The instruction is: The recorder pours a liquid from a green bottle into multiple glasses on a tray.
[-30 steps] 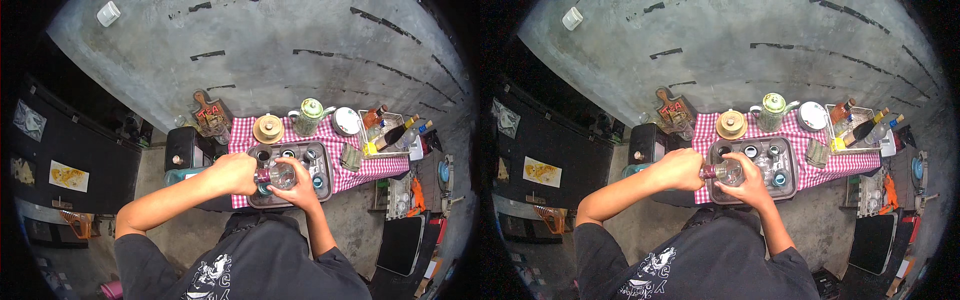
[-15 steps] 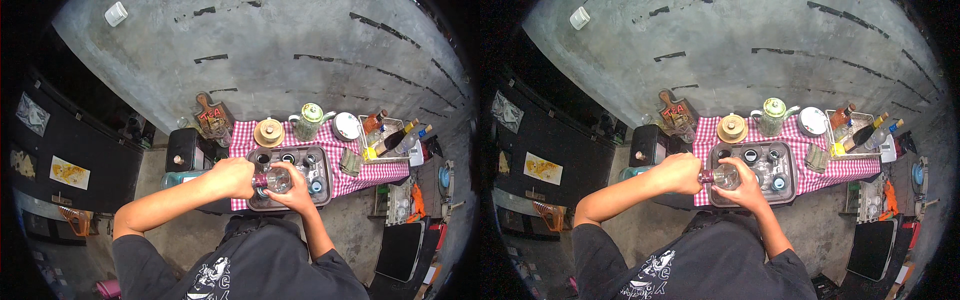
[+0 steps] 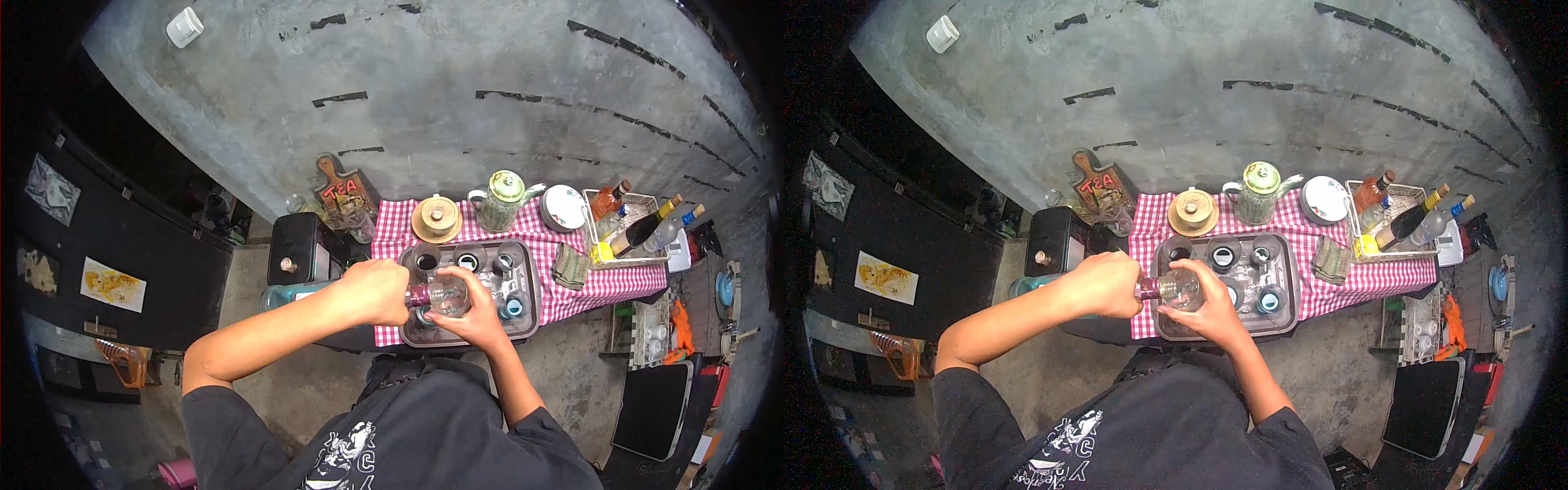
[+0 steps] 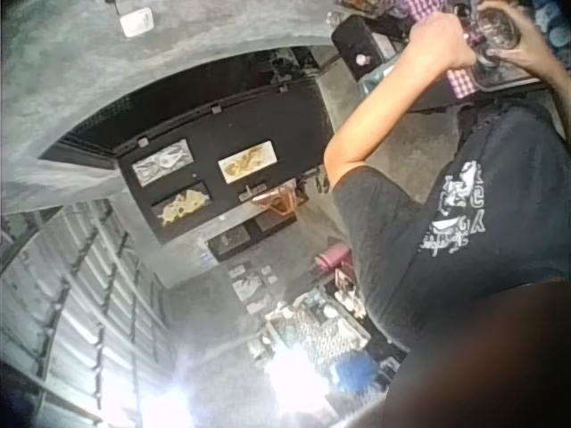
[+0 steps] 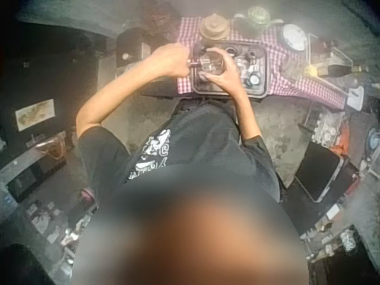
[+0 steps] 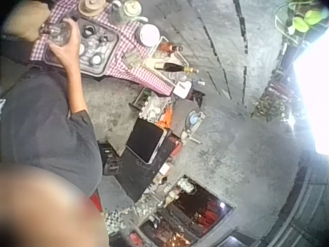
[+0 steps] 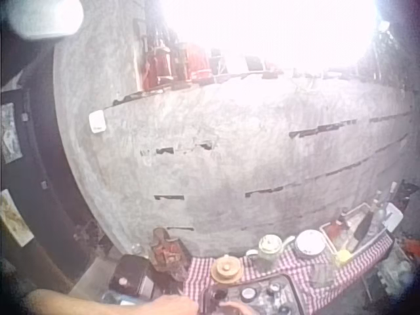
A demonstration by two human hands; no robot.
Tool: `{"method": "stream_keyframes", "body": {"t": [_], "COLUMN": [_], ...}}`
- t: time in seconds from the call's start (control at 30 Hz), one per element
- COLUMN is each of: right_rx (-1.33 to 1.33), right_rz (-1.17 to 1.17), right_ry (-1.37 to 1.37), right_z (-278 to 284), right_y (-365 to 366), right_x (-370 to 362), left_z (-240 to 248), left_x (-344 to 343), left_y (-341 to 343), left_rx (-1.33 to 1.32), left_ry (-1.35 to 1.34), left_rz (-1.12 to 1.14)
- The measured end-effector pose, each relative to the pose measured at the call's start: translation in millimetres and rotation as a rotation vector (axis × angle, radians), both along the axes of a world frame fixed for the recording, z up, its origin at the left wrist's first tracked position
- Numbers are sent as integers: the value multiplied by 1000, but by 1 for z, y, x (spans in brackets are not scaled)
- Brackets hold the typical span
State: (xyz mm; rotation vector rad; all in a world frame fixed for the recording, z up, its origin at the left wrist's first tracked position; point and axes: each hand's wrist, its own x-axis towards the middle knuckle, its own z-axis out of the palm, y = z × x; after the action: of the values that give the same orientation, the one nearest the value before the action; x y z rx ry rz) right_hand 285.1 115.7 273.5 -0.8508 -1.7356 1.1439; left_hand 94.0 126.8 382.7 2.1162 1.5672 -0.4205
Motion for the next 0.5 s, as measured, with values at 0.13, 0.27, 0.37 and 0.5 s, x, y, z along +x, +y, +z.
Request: {"method": "stream_keyframes", "body": {"t": [0.13, 0.27, 0.37, 0.5], "right_rx": [-38, -26, -8, -7], "right_rz": [12, 39, 39, 50], "right_ry": [27, 89, 87, 108], "right_z": [-2, -3, -4, -8], "right_y": [2, 4, 5, 7], "right_x": [-1, -5, -5, -6], "left_z": [3, 5, 5, 9], "left_x": [2, 0, 1, 2], "left_y": [1, 1, 2, 3], "left_rx": [-3, -7, -20, -36], "left_ry": [25, 38, 66, 80], "left_rz": [9, 5, -1, 12]}}
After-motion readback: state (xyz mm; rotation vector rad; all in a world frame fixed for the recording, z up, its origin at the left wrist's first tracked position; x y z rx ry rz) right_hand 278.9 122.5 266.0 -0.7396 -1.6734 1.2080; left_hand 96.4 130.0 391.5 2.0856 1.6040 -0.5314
